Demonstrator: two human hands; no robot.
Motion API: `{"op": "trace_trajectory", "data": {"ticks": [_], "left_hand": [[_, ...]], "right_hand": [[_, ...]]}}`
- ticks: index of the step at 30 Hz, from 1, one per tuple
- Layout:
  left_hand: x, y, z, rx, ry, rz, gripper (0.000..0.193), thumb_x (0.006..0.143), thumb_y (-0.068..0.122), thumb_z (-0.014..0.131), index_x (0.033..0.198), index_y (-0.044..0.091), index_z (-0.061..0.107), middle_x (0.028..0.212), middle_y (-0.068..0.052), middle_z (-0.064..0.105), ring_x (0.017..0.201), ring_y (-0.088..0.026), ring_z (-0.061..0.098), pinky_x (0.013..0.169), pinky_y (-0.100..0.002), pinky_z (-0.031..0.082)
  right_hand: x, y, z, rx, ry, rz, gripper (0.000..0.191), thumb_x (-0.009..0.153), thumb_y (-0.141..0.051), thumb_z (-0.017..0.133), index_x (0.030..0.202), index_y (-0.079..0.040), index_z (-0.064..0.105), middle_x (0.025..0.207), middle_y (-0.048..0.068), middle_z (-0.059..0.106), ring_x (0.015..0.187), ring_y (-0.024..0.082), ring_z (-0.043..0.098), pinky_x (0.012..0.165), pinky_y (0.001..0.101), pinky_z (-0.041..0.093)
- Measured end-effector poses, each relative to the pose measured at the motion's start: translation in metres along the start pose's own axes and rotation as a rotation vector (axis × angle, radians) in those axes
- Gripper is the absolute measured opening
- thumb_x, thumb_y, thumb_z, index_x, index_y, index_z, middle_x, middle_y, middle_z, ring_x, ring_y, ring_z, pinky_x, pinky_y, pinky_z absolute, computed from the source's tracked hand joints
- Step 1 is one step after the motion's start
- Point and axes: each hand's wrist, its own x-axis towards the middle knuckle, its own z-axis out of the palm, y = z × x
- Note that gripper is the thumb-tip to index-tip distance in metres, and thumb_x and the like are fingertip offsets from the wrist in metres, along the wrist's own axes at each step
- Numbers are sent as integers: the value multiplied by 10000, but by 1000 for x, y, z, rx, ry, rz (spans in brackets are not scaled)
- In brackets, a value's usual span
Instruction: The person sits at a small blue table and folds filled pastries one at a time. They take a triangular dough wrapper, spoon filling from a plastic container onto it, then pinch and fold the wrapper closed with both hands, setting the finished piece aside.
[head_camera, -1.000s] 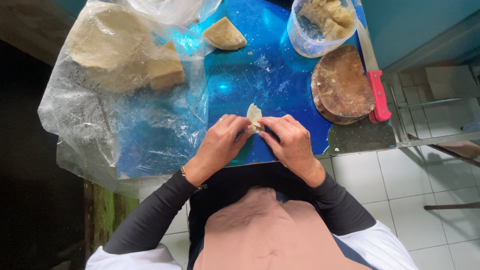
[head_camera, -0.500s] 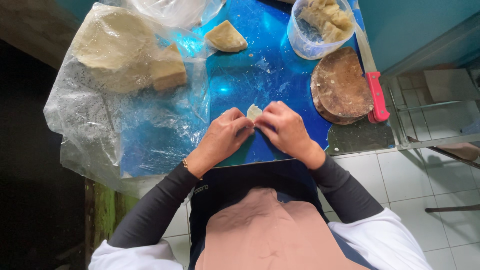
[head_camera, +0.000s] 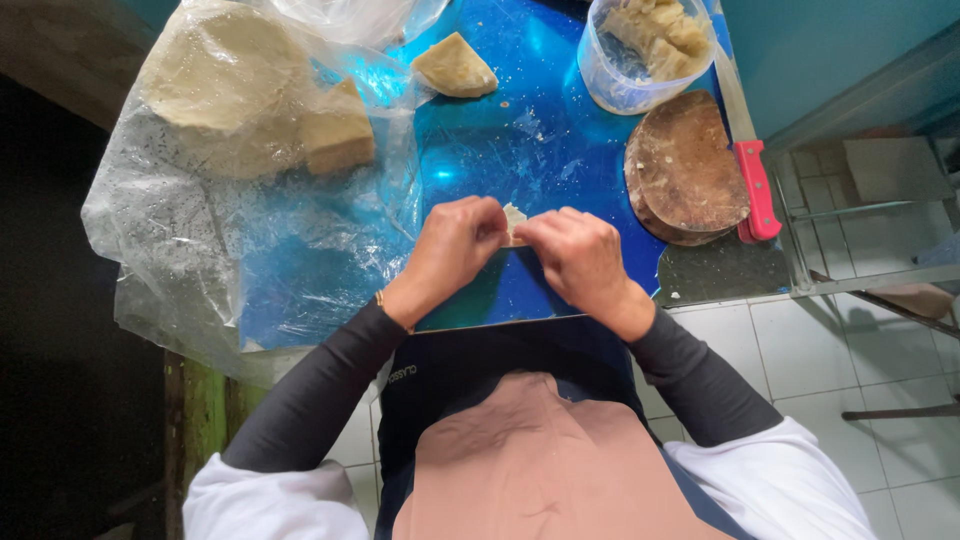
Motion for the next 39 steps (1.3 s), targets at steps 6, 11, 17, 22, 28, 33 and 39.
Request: {"op": "trace_trajectory", "data": {"ticks": [6,11,17,22,28,33,39], "left_hand": [[-26,5,-2,131,61,248,136,851,152,736,942,59,698,922,-122,663,887,-349,646,750,-443,534],[-20,7,8,178,91,241,96,932,112,683,943,25,644,901,-146,610,867,-359,637,735,-458,533],[-7,-8,12,154,9,80,78,917,140,700,861,87,714,862,-130,636,825,-362,659,716,-477,526],[18,-15,5,108,-105,-90,114,793,199,779,806,90,750,828,-139,652,823,-365,652,702,-483,518],[-8,-4,5,191,61,172,55,909,116,704,906,64,684,889,-125,632,896,-348,631,778,-462,517],[-12,-4,9,264,69,232,84,928,125,697,890,54,675,893,-122,617,896,-341,624,756,-438,526],[-1,-8,4,187,56,219,43,876,109,701,881,66,693,895,-128,618,892,-351,631,776,-453,531]], "right_hand": [[-2,-1,5,22,-8,-16,93,895,-150,770,970,-106,737,932,55,704,814,280,667,671,390,505],[21,21,9,306,-214,267,127,863,-205,785,936,-104,759,856,70,674,744,266,675,643,366,517],[12,3,4,198,-110,300,166,931,-198,716,1042,-80,677,896,28,695,787,251,678,689,369,509],[10,-3,4,-13,-60,42,171,885,-244,778,905,-96,694,839,44,653,826,267,647,685,403,502],[20,7,8,-33,-43,31,116,913,-224,764,906,-115,725,865,41,659,839,260,642,692,388,505],[12,-6,0,-98,-24,13,128,911,-206,754,983,-103,731,873,21,661,842,248,630,699,393,480],[15,-12,-6,-217,-8,-65,126,882,-202,762,984,-130,742,864,0,661,812,234,615,665,390,439]]}}
